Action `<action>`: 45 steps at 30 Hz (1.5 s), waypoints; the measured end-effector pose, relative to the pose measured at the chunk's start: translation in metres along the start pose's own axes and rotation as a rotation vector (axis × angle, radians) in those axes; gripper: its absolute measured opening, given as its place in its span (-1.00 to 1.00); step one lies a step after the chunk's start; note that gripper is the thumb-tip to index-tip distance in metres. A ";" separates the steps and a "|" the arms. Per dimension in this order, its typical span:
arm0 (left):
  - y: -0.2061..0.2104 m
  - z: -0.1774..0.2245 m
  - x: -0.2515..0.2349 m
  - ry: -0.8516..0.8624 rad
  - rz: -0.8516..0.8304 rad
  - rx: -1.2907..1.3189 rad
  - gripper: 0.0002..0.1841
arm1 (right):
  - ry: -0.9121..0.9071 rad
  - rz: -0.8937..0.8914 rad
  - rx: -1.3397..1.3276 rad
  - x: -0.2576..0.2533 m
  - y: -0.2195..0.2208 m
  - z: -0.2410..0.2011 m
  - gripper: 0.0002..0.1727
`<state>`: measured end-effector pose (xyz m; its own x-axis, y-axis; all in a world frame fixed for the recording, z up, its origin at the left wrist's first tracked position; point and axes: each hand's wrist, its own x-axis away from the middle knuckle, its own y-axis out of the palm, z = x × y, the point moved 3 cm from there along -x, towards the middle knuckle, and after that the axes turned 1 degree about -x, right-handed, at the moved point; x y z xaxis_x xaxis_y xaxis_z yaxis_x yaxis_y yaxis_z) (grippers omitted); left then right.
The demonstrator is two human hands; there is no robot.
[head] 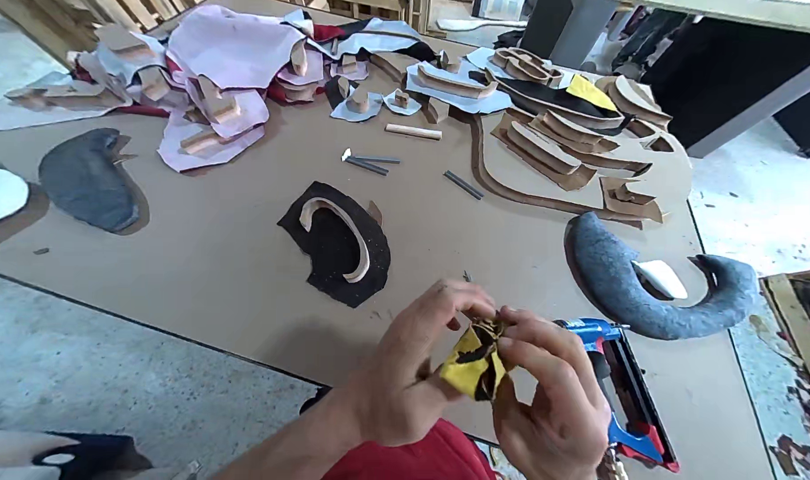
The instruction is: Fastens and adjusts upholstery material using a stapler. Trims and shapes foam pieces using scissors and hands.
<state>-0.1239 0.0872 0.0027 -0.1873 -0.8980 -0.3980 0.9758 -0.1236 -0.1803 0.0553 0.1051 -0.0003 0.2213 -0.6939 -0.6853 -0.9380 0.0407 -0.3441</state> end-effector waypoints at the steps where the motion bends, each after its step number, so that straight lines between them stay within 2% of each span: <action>1: -0.005 0.001 0.000 -0.018 0.010 -0.006 -0.59 | -0.006 0.000 0.024 -0.001 -0.002 0.002 -0.81; 3: -0.017 0.005 0.000 -0.038 0.042 -0.011 -0.68 | -0.010 0.008 0.055 -0.003 -0.005 0.005 -0.82; 8: -0.037 0.022 -0.008 0.036 0.075 -0.096 -0.70 | -0.012 0.004 0.120 -0.006 -0.001 0.016 -0.85; 14: -0.037 0.023 -0.022 0.033 0.042 -0.555 -0.82 | -0.021 -0.041 0.186 -0.017 0.005 0.026 -0.86; 20: -0.042 0.010 -0.025 -0.003 0.022 -0.779 -0.78 | -0.026 -0.119 0.222 -0.024 0.010 0.034 -0.89; 23: -0.045 -0.001 -0.025 -0.166 0.028 -0.586 -0.78 | -0.030 -0.116 0.195 -0.021 0.014 0.038 -0.90; 26: -0.045 -0.015 -0.023 -0.505 0.030 -0.112 -0.84 | -0.056 -0.070 0.183 -0.017 0.017 0.041 -0.89; 28: -0.042 -0.019 -0.021 -0.665 0.042 0.124 -0.85 | -0.075 -0.050 0.177 -0.016 0.016 0.041 -0.88; 32: -0.037 -0.022 -0.014 -0.821 0.068 0.460 -0.81 | 0.029 -0.190 0.061 -0.019 0.009 0.040 -0.82; 34: -0.036 -0.021 -0.011 -0.739 0.064 0.433 -0.83 | 0.104 -0.274 -0.068 -0.023 0.005 0.039 -0.78; 37: -0.041 -0.009 -0.006 -0.264 0.082 -0.005 -0.90 | 0.159 -0.375 -0.211 -0.027 0.000 0.036 -0.77; 39: -0.047 0.003 -0.008 -0.049 0.008 -0.131 -0.85 | 0.186 -0.426 -0.305 -0.029 -0.002 0.032 -0.75; 41: -0.051 0.013 -0.011 0.007 -0.122 -0.127 -0.80 | 0.227 -0.460 -0.397 -0.028 -0.003 0.029 -0.71; 45: -0.056 0.023 -0.016 0.014 -0.295 -0.006 -0.79 | 0.304 -0.505 -0.558 -0.024 -0.004 0.030 -0.65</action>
<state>-0.1730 0.0984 0.0399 -0.4643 -0.8180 -0.3396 0.8784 -0.3762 -0.2949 0.0614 0.1430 -0.0022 0.6466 -0.7009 -0.3012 -0.7570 -0.6385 -0.1393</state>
